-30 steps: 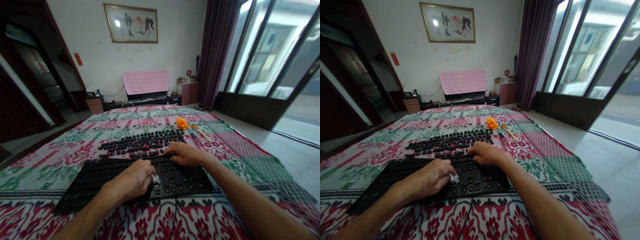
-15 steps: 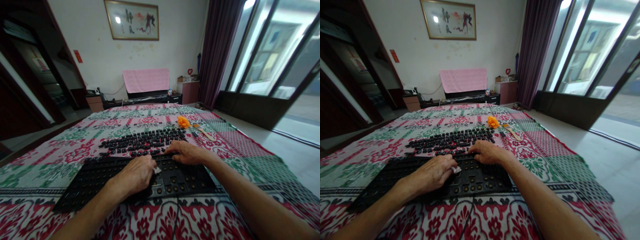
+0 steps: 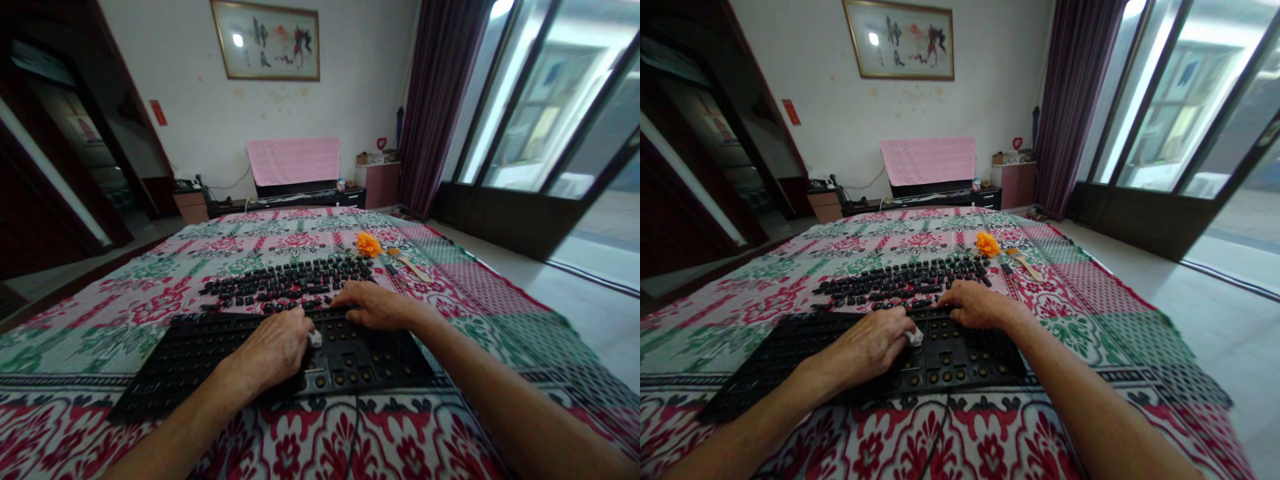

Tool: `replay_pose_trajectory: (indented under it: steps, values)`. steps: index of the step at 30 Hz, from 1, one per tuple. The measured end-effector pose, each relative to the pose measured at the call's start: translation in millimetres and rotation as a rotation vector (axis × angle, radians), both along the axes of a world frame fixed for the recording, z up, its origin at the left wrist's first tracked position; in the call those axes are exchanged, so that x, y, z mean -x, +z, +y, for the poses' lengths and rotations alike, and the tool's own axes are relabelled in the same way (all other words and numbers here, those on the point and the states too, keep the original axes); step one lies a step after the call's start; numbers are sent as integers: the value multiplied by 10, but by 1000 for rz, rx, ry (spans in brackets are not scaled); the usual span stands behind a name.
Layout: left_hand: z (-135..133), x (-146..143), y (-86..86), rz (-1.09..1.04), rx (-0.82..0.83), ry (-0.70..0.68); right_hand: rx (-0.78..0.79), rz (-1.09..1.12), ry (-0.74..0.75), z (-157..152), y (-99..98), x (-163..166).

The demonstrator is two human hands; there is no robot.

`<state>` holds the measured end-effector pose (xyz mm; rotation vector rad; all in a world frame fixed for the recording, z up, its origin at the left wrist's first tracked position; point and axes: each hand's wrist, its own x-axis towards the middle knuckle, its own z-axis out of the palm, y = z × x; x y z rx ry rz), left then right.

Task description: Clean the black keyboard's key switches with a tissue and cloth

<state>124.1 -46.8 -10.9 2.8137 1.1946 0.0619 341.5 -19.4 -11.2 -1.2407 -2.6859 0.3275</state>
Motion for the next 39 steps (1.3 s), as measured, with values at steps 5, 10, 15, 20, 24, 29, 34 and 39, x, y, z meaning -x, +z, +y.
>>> replay_pose_trajectory:
  steps: [5,10,15,20,24,29,34,39]
  values:
    - [-5,101,114,25,-27,36,5,3,-3,3,-10,-2]
    - [-77,1,77,-47,48,-50,10,4,-4,3,-8,2]
    - [-69,70,84,-11,101,-52,11,10,-12,0,-2,1]
    - [-12,191,186,-36,146,-2,17,9,-19,12,-13,-4]
    - [-45,75,124,-78,132,-64,12,-2,4,5,5,8]
    - [-97,-6,31,-87,98,-60,6,-6,25,-11,37,28]
    - [-118,-13,40,-70,96,-19,10,-8,13,-10,38,30]
    - [-83,-11,30,-74,95,-38,15,-17,2,-8,31,23]
